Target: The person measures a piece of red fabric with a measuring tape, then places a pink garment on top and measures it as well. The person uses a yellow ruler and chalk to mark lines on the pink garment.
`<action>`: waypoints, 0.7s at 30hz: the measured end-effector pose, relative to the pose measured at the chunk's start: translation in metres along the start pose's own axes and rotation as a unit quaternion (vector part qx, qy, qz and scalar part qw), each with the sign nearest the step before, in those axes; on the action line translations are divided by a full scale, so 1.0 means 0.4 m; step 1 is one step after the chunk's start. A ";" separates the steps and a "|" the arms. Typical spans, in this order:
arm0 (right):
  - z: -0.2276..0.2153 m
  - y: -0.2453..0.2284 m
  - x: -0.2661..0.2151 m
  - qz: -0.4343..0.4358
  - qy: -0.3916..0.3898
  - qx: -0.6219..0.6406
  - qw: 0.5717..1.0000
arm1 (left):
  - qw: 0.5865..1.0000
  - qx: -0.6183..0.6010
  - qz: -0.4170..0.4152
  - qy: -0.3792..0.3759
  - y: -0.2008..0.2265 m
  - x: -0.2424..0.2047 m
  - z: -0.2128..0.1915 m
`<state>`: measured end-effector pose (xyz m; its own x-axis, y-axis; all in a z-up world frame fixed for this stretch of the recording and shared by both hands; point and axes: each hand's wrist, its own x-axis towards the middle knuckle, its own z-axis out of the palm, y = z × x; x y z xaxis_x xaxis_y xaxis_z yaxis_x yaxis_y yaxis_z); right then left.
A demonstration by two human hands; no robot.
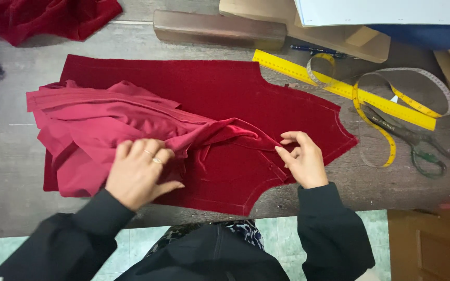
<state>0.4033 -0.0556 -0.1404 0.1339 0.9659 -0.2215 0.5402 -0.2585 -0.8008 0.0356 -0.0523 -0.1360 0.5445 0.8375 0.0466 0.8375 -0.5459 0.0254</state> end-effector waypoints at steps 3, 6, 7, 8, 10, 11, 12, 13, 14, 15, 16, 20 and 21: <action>0.015 0.040 0.019 0.005 -0.006 -0.003 1.000 | 0.999 0.031 0.013 -0.024 0.003 -0.013 0.049; 0.015 0.056 0.024 0.001 -0.015 -0.027 1.000 | 0.999 -0.040 -0.012 0.001 -0.038 -0.001 0.021; 0.013 0.056 0.022 -0.003 -0.019 -0.047 0.999 | 0.993 -0.109 -0.043 0.016 -0.055 0.006 -0.002; 0.012 0.055 0.025 -0.004 -0.019 -0.047 0.999 | 0.993 -0.108 -0.043 0.017 -0.064 0.010 -0.031; 0.007 0.055 0.030 -0.018 -0.003 -0.065 0.998 | 0.933 -0.304 -0.188 0.052 -0.079 0.021 -0.089; 0.003 0.035 0.027 -0.019 -0.002 -0.065 0.998 | 0.933 -0.303 -0.188 0.052 -0.083 0.018 -0.115; 0.000 0.016 0.023 -0.046 0.024 -0.062 0.997 | 0.912 -0.376 -0.144 0.082 -0.085 0.014 -0.140; -0.004 -0.003 0.018 -0.073 0.050 -0.060 0.994 | 0.882 -0.446 -0.100 0.113 -0.087 0.010 -0.165; -0.008 -0.017 0.013 -0.074 0.051 -0.060 0.994 | 0.882 -0.446 -0.099 0.114 -0.090 -0.001 -0.156; -0.012 -0.032 0.008 -0.079 0.059 0.007 0.995 | 0.895 -0.424 -0.087 0.109 -0.093 -0.011 -0.146; -0.016 -0.046 0.000 -0.082 0.065 0.074 0.992 | 0.906 -0.403 -0.075 0.104 -0.094 -0.023 -0.137; -0.028 -0.042 -0.008 -0.103 0.058 0.082 0.990 | 0.983 -0.182 0.015 0.018 -0.124 -0.032 -0.093; -0.032 -0.046 -0.010 -0.115 0.068 0.089 0.987 | 0.996 -0.087 0.007 -0.027 -0.141 -0.028 -0.091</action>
<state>0.4034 -0.0545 -0.1177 0.1420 0.9889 0.0440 0.4172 -0.0195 -0.9086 -0.0193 -0.0317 -0.1015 0.5625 0.8268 -0.0058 0.8112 -0.5504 0.1975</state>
